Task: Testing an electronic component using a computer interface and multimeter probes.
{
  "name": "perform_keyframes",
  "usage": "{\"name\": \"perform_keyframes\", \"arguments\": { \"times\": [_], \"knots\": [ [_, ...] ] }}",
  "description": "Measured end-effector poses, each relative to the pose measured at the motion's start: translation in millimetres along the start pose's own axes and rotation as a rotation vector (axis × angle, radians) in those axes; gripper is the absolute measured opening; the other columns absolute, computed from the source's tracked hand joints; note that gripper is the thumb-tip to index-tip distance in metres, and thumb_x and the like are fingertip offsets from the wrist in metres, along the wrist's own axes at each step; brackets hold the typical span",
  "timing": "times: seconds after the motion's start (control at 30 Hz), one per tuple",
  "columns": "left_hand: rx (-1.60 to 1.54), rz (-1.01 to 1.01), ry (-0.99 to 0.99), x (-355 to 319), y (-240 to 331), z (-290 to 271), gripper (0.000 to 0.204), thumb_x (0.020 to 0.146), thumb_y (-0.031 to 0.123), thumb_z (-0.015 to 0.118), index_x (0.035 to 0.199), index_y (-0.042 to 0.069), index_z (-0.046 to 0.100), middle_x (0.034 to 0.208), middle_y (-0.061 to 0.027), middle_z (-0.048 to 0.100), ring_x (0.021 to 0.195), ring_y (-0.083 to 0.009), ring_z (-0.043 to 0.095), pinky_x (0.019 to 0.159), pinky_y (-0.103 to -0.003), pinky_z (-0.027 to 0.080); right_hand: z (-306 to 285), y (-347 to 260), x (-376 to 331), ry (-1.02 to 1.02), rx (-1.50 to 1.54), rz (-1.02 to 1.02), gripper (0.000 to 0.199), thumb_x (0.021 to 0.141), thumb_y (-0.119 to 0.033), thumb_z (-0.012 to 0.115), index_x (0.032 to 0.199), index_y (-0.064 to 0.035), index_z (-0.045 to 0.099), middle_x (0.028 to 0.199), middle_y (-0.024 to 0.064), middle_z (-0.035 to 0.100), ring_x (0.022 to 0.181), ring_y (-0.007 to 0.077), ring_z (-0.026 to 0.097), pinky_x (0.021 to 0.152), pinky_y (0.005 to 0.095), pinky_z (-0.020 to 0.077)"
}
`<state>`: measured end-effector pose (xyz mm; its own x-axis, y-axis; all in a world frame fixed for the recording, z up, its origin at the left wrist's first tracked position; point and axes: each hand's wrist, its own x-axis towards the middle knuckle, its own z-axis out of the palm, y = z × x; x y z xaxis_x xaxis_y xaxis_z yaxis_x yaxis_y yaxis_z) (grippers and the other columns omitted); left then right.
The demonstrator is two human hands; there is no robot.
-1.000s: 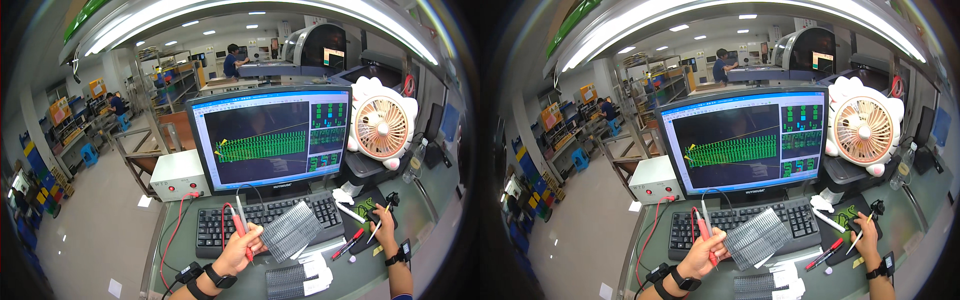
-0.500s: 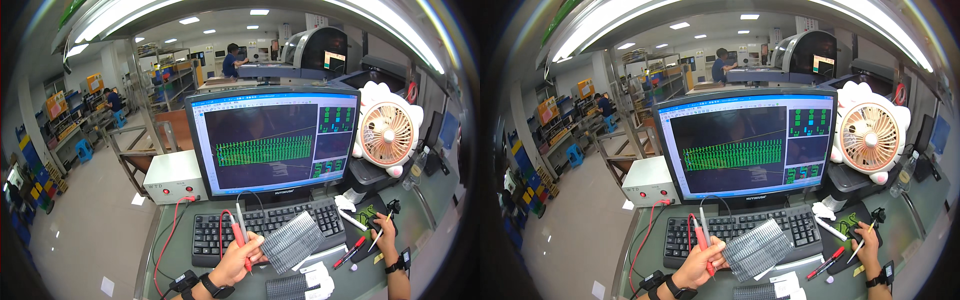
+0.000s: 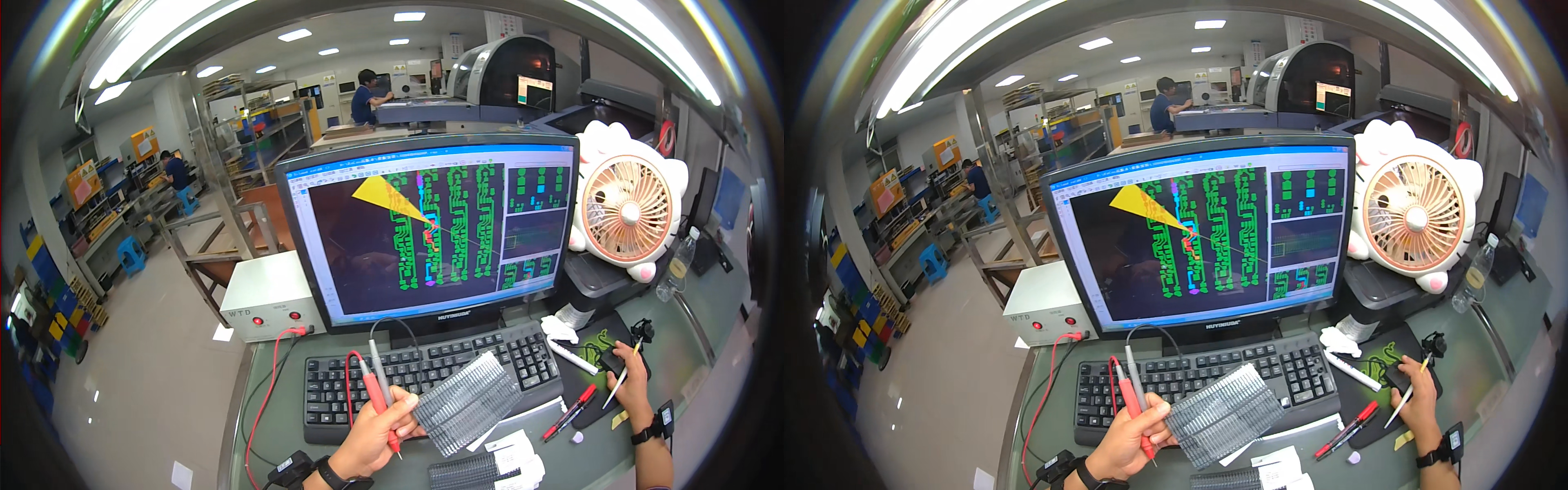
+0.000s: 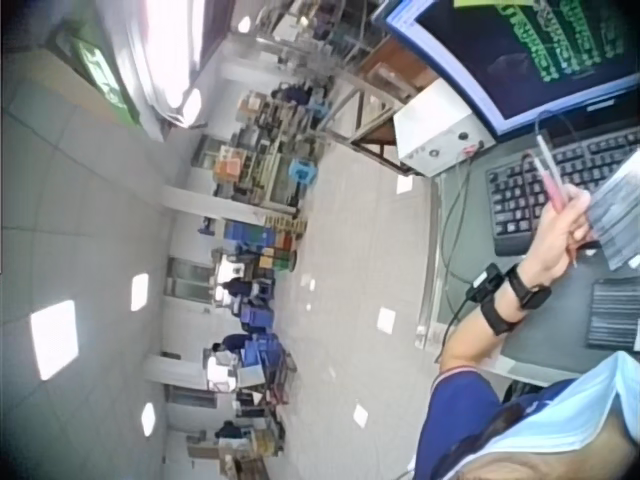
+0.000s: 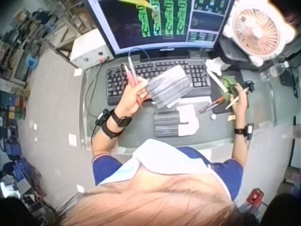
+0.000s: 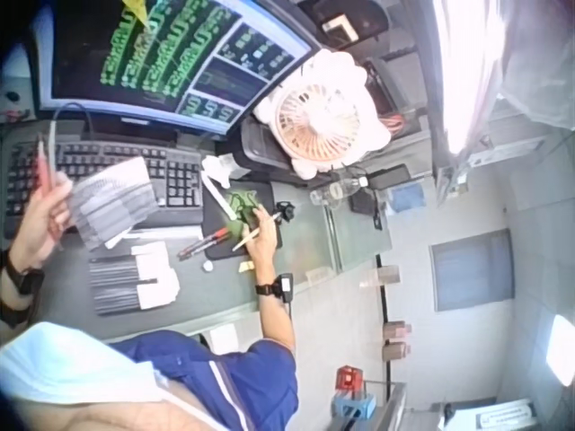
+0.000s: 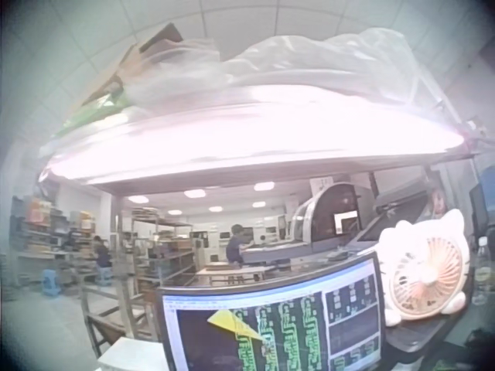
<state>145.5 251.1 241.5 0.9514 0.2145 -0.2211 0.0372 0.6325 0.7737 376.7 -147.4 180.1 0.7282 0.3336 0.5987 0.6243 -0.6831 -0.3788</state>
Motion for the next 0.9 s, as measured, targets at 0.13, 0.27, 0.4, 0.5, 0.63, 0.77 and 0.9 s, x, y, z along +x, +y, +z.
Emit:
{"name": "perform_keyframes", "arguments": {
  "times": [0.13,0.27,0.4,0.5,0.63,0.77,0.9],
  "knots": [
    [-0.013,0.013,0.003,0.5,-1.0,-1.9,0.014,0.095,0.017,0.056,0.088,0.007,0.049,0.062,0.0048,0.036,0.057,-0.0074,0.042,0.07,-0.032,0.051,-1.9,1.5,0.3,-0.011,-0.013,-0.053,0.038,0.06,-0.001,0.07,0.097,-0.0047,0.059,0.118,0.0163,0.06,0.107,0.0358,0.058,0.092,0.0411,0.0467],
    [-0.039,0.047,0.035,-4.9,0.8,10.0,0.012,0.095,0.015,0.055,0.086,0.009,0.049,0.062,0.0049,0.036,0.054,-0.0073,0.038,0.06,-0.026,0.042,-2.4,-1.1,3.2,-0.021,-0.02,-0.09,0.036,0.061,-0.002,0.071,0.094,-0.0046,0.06,0.117,0.0159,0.061,0.109,0.0351,0.057,0.092,0.041,0.0466],
    [-0.089,0.056,0.037,-3.8,-0.8,10.2,0.009,0.093,0.012,0.058,0.088,0.012,0.051,0.061,0.0073,0.036,0.052,-0.0056,0.035,0.054,-0.021,0.036,-2.9,-1.0,2.6,-0.025,-0.019,-0.072,0.037,0.06,-0.003,0.072,0.095,-0.0048,0.06,0.116,0.0152,0.061,0.11,0.0343,0.057,0.091,0.041,0.047],
    [-0.08,0.056,0.046,-3.3,-1.3,8.6,0.007,0.093,0.012,0.058,0.09,0.012,0.051,0.062,0.0072,0.036,0.052,-0.0056,0.035,0.056,-0.021,0.038,-2.5,0.4,3.6,-0.02,-0.023,-0.093,0.036,0.06,-0.003,0.072,0.094,-0.0051,0.06,0.115,0.0148,0.062,0.108,0.034,0.058,0.089,0.0406,0.0479],
    [-0.025,0.033,0.105,1.5,1.1,-1.0,0.011,0.094,0.016,0.057,0.088,0.011,0.049,0.059,0.0057,0.033,0.054,-0.0077,0.039,0.063,-0.031,0.043,-4.2,-0.8,4.3,-0.014,-0.029,-0.08,0.035,0.059,-0.004,0.072,0.093,-0.0053,0.06,0.114,0.0144,0.062,0.105,0.0337,0.059,0.087,0.0401,0.0486],
    [-0.013,0.052,0.131,0.1,2.4,-0.3,0.01,0.094,0.016,0.057,0.088,0.012,0.05,0.058,0.0062,0.033,0.053,-0.007,0.039,0.061,-0.031,0.041,-3.5,1.3,3.1,-0.027,-0.043,-0.059,0.035,0.06,-0.005,0.071,0.093,-0.0049,0.06,0.114,0.0139,0.062,0.105,0.0339,0.059,0.087,0.0402,0.0481],
    [-0.048,0.055,0.053,0.2,5.4,-1.0,0.011,0.094,0.016,0.056,0.088,0.009,0.05,0.06,0.005,0.035,0.055,-0.0075,0.04,0.064,-0.031,0.046,-9.8,-3.3,5.3,-0.021,-0.071,-0.033,0.043,0.062,-0.008,0.071,0.103,-0.0055,0.058,0.119,0.0138,0.061,0.111,0.0352,0.056,0.096,0.0446,0.0415]
  ]
}}
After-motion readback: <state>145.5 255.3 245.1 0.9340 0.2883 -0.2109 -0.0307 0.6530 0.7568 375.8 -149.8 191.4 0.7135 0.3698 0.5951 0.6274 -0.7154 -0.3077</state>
